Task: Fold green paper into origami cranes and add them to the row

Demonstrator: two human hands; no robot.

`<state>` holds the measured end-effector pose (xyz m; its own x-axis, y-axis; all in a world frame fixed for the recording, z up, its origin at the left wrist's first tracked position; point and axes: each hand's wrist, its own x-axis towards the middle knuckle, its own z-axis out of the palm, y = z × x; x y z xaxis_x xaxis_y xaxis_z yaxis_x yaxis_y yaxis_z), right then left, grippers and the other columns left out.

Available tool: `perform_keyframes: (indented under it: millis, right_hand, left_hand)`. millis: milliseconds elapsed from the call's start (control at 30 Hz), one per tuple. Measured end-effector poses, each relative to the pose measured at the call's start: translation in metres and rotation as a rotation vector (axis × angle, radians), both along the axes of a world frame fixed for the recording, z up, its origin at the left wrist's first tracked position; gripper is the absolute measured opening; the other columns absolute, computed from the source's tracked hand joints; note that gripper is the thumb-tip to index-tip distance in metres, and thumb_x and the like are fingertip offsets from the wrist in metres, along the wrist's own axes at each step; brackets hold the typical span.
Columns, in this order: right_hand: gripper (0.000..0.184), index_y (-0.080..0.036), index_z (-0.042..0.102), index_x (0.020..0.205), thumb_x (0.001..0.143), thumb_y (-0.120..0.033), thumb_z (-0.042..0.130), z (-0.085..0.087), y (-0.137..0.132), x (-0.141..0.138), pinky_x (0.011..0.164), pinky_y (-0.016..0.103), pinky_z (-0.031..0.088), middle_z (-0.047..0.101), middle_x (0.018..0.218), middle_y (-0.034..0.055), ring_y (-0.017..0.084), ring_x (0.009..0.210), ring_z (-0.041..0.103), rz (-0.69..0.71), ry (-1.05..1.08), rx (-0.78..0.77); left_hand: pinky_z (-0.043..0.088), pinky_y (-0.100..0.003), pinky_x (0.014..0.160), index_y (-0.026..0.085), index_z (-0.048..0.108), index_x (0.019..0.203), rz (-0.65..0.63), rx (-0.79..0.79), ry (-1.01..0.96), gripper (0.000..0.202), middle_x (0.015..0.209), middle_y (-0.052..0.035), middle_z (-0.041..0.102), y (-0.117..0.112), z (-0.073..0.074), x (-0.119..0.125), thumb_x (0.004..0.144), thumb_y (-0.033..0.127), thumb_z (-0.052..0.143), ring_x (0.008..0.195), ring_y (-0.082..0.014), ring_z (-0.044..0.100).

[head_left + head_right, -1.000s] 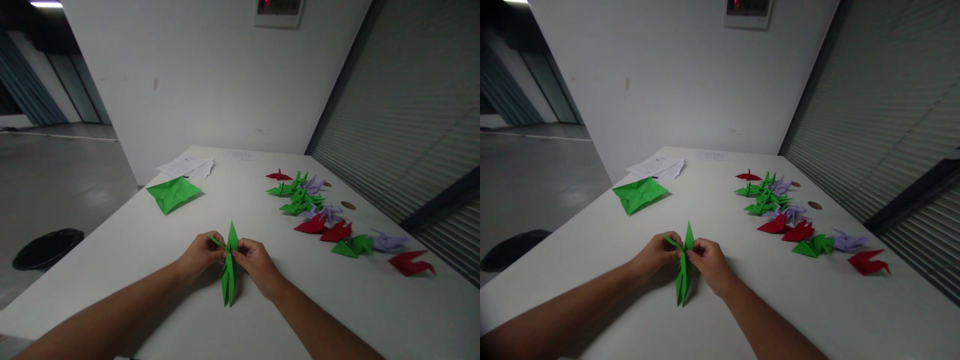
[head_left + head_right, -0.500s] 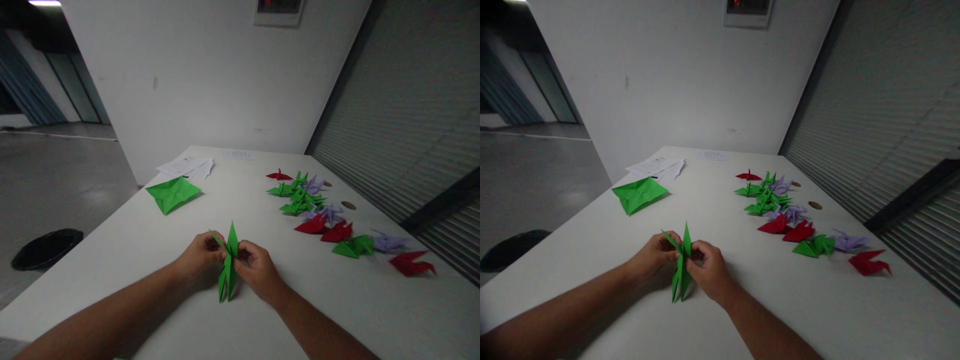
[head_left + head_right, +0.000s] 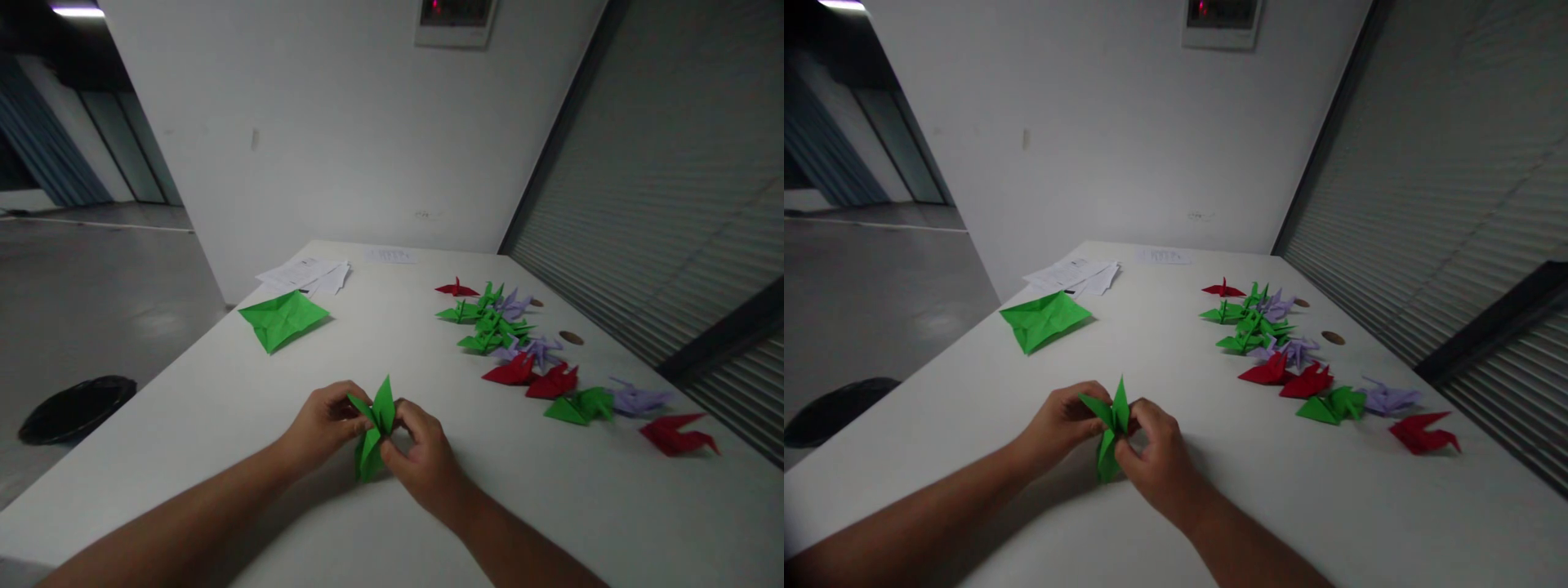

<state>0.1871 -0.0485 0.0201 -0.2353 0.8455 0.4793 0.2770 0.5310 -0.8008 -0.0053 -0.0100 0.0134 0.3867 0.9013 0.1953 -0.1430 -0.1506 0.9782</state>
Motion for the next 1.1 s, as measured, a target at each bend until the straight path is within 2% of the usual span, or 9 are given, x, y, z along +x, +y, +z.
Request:
perform_keyframes:
  millis: [367, 633, 833, 967, 1100]
  right_hand:
    - [0.015, -0.022, 0.060, 0.082, 0.076, -0.008, 0.059, -0.008, 0.001, 0.000, 0.070, 0.029, 0.046, 0.060, 0.077, -0.0002, 0.018, 0.073, 0.058, -0.027, 0.013, -0.001]
    - [0.011, -0.022, 0.067, 0.087, 0.077, -0.018, 0.069, -0.022, 0.003, -0.001, 0.072, 0.031, 0.052, 0.066, 0.082, 0.0029, 0.020, 0.076, 0.059, 0.031, 0.178, -0.201]
    - [0.015, -0.022, 0.070, 0.097, 0.082, -0.021, 0.069, -0.020, 0.002, -0.002, 0.077, 0.033, 0.055, 0.068, 0.089, 0.0045, 0.021, 0.081, 0.064, 0.122, 0.308, -0.284]
    - [0.017, -0.022, 0.069, 0.099, 0.083, -0.021, 0.069, -0.018, 0.003, -0.002, 0.080, 0.034, 0.055, 0.070, 0.094, 0.0052, 0.022, 0.086, 0.065, 0.147, 0.357, -0.315]
    - [0.013, -0.022, 0.066, 0.094, 0.081, -0.021, 0.070, -0.016, 0.003, -0.003, 0.077, 0.033, 0.054, 0.069, 0.091, 0.0042, 0.021, 0.083, 0.065, 0.146, 0.379, -0.329]
  left_hand:
    - [0.050, -0.026, 0.063, 0.016, 0.070, 0.084, 0.117, 0.093, 0.134, 0.022, 0.075, -0.0037, 0.068, -0.005, 0.004, 0.000, 0.076, 0.031, 0.084, 0.068, -0.0158, 0.063]
    - [0.046, -0.023, 0.058, 0.016, 0.064, 0.082, 0.101, -0.010, 0.030, 0.026, 0.073, -0.0011, 0.063, -0.008, 0.003, 0.004, 0.071, 0.023, 0.086, 0.065, -0.0123, 0.057]
    - [0.048, -0.025, 0.062, 0.017, 0.066, 0.092, 0.011, -0.122, -0.134, 0.030, 0.079, -0.0023, 0.065, -0.011, 0.002, 0.005, 0.073, 0.024, 0.088, 0.069, -0.0131, 0.060]
    - [0.050, -0.025, 0.068, 0.016, 0.067, 0.093, -0.033, -0.142, -0.160, 0.025, 0.082, -0.0033, 0.067, -0.012, 0.001, 0.003, 0.078, 0.025, 0.085, 0.074, -0.0134, 0.062]
    - [0.051, -0.027, 0.069, 0.016, 0.065, 0.095, -0.082, -0.145, -0.141, 0.032, 0.085, -0.0042, 0.068, -0.012, 0.000, 0.004, 0.073, 0.023, 0.088, 0.077, -0.0149, 0.064]
